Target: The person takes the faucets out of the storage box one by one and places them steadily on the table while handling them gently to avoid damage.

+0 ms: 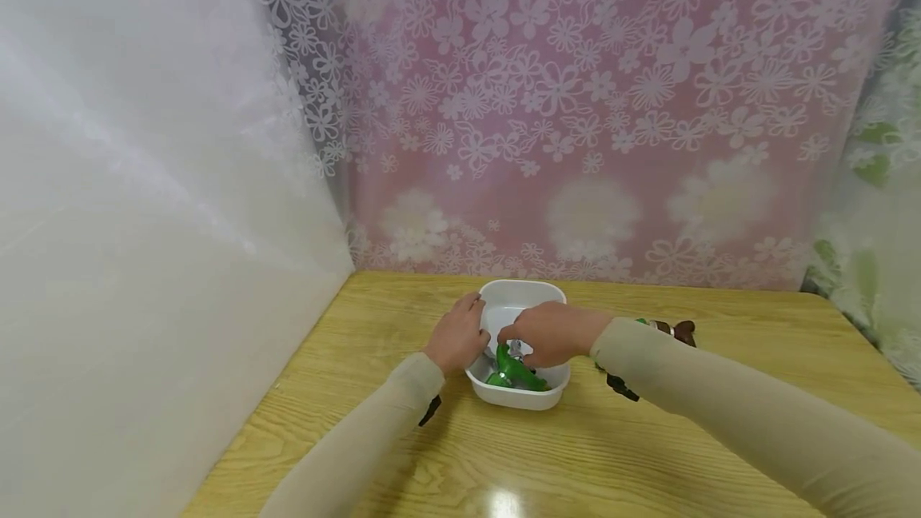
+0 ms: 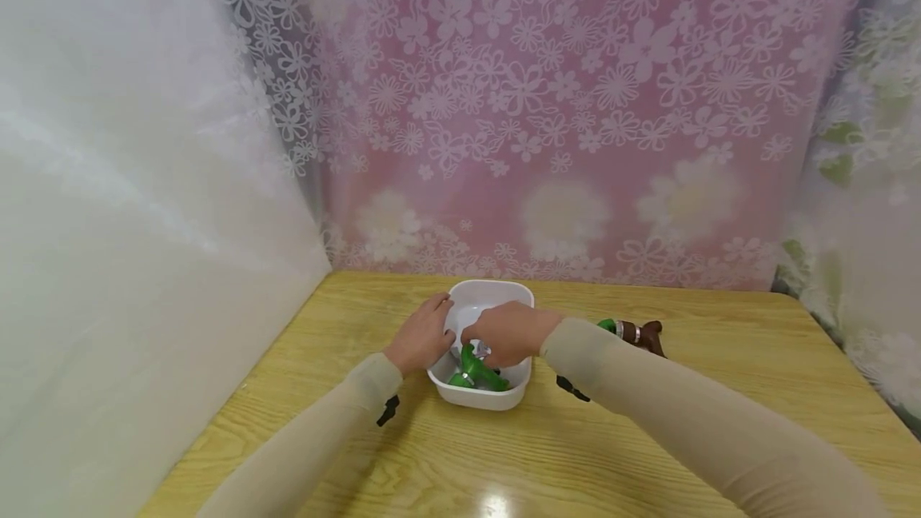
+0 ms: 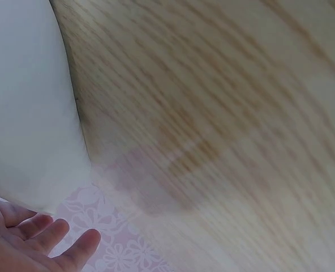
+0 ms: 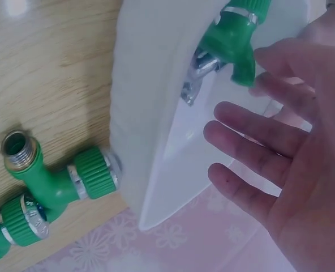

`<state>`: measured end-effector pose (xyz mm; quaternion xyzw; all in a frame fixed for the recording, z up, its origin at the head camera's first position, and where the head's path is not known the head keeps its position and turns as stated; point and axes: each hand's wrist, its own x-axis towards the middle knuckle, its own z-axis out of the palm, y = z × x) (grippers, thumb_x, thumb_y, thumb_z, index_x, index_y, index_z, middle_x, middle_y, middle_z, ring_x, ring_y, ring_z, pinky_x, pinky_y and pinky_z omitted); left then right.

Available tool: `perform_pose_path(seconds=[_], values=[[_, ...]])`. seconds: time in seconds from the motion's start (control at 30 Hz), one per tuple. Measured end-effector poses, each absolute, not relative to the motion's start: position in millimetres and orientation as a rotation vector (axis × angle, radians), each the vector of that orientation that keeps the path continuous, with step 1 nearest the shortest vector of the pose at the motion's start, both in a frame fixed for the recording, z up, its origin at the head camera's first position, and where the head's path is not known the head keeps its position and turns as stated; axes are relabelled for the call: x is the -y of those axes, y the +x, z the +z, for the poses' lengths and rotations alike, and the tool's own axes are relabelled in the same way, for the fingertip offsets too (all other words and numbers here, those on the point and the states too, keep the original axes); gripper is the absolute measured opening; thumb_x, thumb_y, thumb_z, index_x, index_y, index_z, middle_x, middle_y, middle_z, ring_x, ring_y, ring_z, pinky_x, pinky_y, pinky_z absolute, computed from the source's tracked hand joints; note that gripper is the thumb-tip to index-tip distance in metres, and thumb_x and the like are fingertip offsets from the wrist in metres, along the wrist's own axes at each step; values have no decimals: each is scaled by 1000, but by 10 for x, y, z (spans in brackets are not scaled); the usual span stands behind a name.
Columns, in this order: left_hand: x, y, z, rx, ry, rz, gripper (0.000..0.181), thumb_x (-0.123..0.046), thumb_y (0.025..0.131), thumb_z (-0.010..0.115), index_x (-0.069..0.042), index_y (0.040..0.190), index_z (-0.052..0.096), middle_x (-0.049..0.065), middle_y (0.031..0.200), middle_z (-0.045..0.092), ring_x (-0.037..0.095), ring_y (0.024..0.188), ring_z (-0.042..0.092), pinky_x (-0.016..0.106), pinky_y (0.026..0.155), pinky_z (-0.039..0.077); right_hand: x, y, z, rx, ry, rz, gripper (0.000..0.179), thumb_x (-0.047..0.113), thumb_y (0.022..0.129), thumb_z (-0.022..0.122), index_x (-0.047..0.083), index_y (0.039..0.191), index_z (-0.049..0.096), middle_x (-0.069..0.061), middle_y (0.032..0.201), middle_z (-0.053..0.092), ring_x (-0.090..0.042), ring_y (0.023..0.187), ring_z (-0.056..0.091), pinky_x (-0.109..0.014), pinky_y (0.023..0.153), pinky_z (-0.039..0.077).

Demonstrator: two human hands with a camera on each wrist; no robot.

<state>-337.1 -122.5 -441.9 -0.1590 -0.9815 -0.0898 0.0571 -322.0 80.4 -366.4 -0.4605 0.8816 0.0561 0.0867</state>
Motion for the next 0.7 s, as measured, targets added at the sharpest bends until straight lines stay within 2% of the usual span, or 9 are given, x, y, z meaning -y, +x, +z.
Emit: perform_pose_path(seconds=[0.13,0.3,0.53,0.7], values=[[1221,-3380,-4434,2964,-484,-262,56,-25,100,52,-1,150,43,11,161,34,26,146,38,46,112,45,-750,-3216,-3681,-2603,-1365,170,45,28,94,71,27,138,62,2,111,73,-9,86,65,-33,74,54],[1219,-3394,-4443,2972,-474,-288,56,-24,99,52,-1,150,44,11,161,34,26,147,37,46,113,43,-676,-3205,-3693,-2573,-1298,166,48,29,93,72,32,140,60,5,118,71,-10,97,65,-37,82,56],[1218,-3400,-4428,2987,-473,-313,58,-24,98,50,-1,151,42,11,162,32,26,148,36,46,114,42,-581,-3199,-3687,-2543,-1262,175,44,25,90,73,33,132,64,7,105,69,-7,79,56,-33,76,52],[1226,-3390,-4430,2977,-482,-295,57,-24,99,51,-1,151,42,11,162,32,26,147,37,47,113,44,-527,-3195,-3743,-2518,-1202,184,43,25,90,73,34,131,64,10,104,68,-7,81,57,-33,83,53]])
